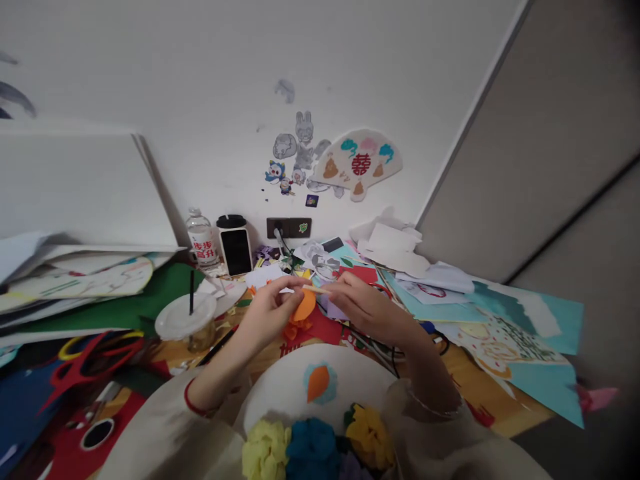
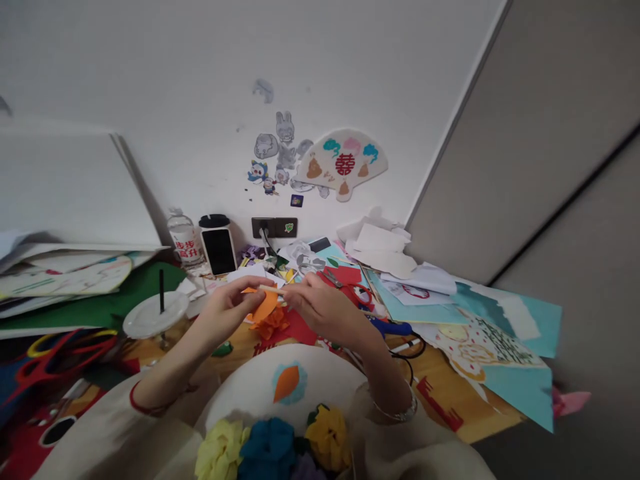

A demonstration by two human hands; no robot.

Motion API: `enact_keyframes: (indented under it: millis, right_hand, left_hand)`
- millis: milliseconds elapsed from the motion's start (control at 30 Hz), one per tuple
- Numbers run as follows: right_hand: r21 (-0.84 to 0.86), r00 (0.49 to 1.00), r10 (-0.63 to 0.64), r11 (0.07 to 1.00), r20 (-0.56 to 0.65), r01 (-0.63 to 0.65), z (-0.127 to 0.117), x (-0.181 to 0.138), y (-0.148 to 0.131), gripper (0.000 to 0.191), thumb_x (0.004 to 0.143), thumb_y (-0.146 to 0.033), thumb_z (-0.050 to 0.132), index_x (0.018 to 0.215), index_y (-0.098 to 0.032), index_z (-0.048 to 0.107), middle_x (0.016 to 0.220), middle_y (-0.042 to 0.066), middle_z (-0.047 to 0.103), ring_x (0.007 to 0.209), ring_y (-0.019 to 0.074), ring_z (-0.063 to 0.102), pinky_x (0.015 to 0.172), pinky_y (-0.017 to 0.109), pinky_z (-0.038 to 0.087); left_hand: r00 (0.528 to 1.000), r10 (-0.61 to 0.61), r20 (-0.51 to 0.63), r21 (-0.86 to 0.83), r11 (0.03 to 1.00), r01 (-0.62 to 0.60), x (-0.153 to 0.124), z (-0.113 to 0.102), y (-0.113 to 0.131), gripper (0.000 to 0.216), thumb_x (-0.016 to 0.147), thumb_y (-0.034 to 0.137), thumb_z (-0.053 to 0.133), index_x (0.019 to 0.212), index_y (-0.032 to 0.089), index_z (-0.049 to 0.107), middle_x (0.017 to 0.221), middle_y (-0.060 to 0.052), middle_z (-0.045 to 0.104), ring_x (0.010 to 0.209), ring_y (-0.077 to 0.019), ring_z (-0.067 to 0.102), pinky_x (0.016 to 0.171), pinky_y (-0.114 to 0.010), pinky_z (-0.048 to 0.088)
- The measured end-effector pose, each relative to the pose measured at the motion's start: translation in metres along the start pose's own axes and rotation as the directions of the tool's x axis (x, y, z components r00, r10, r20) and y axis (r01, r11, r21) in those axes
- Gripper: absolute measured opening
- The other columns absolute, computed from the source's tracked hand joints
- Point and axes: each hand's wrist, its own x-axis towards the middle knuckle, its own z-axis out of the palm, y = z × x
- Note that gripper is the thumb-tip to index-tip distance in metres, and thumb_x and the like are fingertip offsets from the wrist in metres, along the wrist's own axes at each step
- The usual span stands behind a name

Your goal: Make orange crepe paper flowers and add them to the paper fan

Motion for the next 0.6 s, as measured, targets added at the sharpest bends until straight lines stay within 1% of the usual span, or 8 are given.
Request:
enact_keyframes:
  millis: [133, 200, 267, 367, 433, 500, 533, 600]
  right_hand:
    - [-0.105, 0.997, 0.047, 0.993, -0.059, -0.053, 0.002, 0.001, 0.003, 0.037, 0.097, -0.038, 0.035, 0.127, -0.028, 0.055, 0.092, 0.006, 0.056, 0.082, 0.0170, 0.056, 0.074, 0.030, 0.043]
    - [-0.090, 0.996, 0.026, 0.995, -0.087, -0.034, 0.004, 0.002, 0.004, 0.037, 0.097, -0.036, 0.037, 0.127, -0.025, 0.056, 0.094, 0.007, 0.062, 0.084, 0.0179, 0.058, 0.074, 0.030, 0.044]
    - [-0.035, 0.994, -0.013, 0.999, -0.107, 0.009, 0.005, 0.004, 0.003, 0.036, 0.096, -0.033, 0.040, 0.125, -0.023, 0.058, 0.099, 0.007, 0.067, 0.087, 0.0179, 0.059, 0.075, 0.029, 0.044]
    - [0.039, 0.991, -0.052, 0.998, -0.125, 0.057, 0.007, 0.006, 0.002, 0.033, 0.094, -0.026, 0.044, 0.124, -0.025, 0.059, 0.104, 0.003, 0.070, 0.084, 0.0156, 0.061, 0.073, 0.026, 0.043]
    - [0.044, 0.990, -0.068, 0.996, -0.121, 0.074, 0.009, 0.007, 0.001, 0.033, 0.093, -0.024, 0.045, 0.123, -0.027, 0.059, 0.106, 0.001, 0.070, 0.081, 0.0142, 0.061, 0.071, 0.025, 0.043]
    - [0.022, 0.989, -0.089, 0.995, -0.116, 0.092, 0.011, 0.007, -0.001, 0.031, 0.093, -0.022, 0.046, 0.118, -0.026, 0.063, 0.106, 0.001, 0.070, 0.080, 0.0139, 0.061, 0.070, 0.024, 0.041]
    - [0.004, 0.989, -0.102, 0.995, -0.111, 0.103, 0.012, 0.007, -0.002, 0.029, 0.092, -0.022, 0.046, 0.113, -0.025, 0.065, 0.103, 0.002, 0.071, 0.079, 0.0139, 0.061, 0.069, 0.024, 0.040]
    - [-0.044, 0.987, -0.129, 0.991, -0.094, 0.125, 0.013, 0.007, -0.005, 0.024, 0.092, -0.022, 0.047, 0.102, -0.021, 0.070, 0.091, 0.003, 0.072, 0.073, 0.0134, 0.059, 0.063, 0.023, 0.037]
  left_hand:
    - [0.997, 0.036, -0.071, -0.109, 0.993, -0.043, 0.001, 0.002, -0.003, 0.025, 0.077, 0.028, 0.060, 0.099, 0.016, 0.056, 0.083, 0.000, 0.056, 0.052, -0.0050, 0.046, 0.048, -0.018, 0.037]
    - [0.995, 0.052, -0.083, -0.174, 0.983, -0.066, 0.001, 0.005, -0.003, 0.028, 0.074, 0.023, 0.062, 0.099, 0.017, 0.051, 0.090, 0.000, 0.053, 0.053, -0.0036, 0.048, 0.048, -0.017, 0.037]
    - [0.997, 0.053, -0.060, -0.205, 0.977, -0.064, 0.000, 0.007, -0.002, 0.031, 0.073, 0.021, 0.062, 0.100, 0.018, 0.048, 0.092, 0.000, 0.052, 0.053, -0.0031, 0.048, 0.049, -0.017, 0.037]
    - [0.999, 0.038, 0.007, -0.230, 0.973, -0.035, -0.002, 0.010, 0.000, 0.034, 0.073, 0.022, 0.063, 0.102, 0.018, 0.046, 0.090, 0.001, 0.054, 0.052, -0.0032, 0.048, 0.048, -0.017, 0.036]
    - [0.999, 0.020, 0.042, -0.237, 0.972, -0.009, -0.003, 0.011, 0.001, 0.036, 0.073, 0.025, 0.065, 0.103, 0.018, 0.046, 0.087, 0.001, 0.056, 0.056, -0.0053, 0.051, 0.051, -0.018, 0.038]
    - [0.999, 0.010, 0.047, -0.209, 0.978, 0.000, -0.002, 0.010, 0.001, 0.032, 0.075, 0.030, 0.064, 0.100, 0.017, 0.049, 0.083, 0.000, 0.058, 0.062, -0.0087, 0.055, 0.055, -0.019, 0.041]
    - [0.999, 0.014, 0.041, -0.179, 0.984, -0.006, -0.001, 0.009, 0.000, 0.028, 0.077, 0.033, 0.063, 0.096, 0.017, 0.051, 0.080, 0.000, 0.058, 0.065, -0.0100, 0.055, 0.057, -0.020, 0.041]
    - [0.999, 0.032, 0.030, -0.106, 0.994, -0.029, 0.001, 0.007, -0.001, 0.024, 0.079, 0.037, 0.061, 0.087, 0.015, 0.054, 0.074, 0.000, 0.057, 0.065, -0.0106, 0.054, 0.056, -0.020, 0.041]
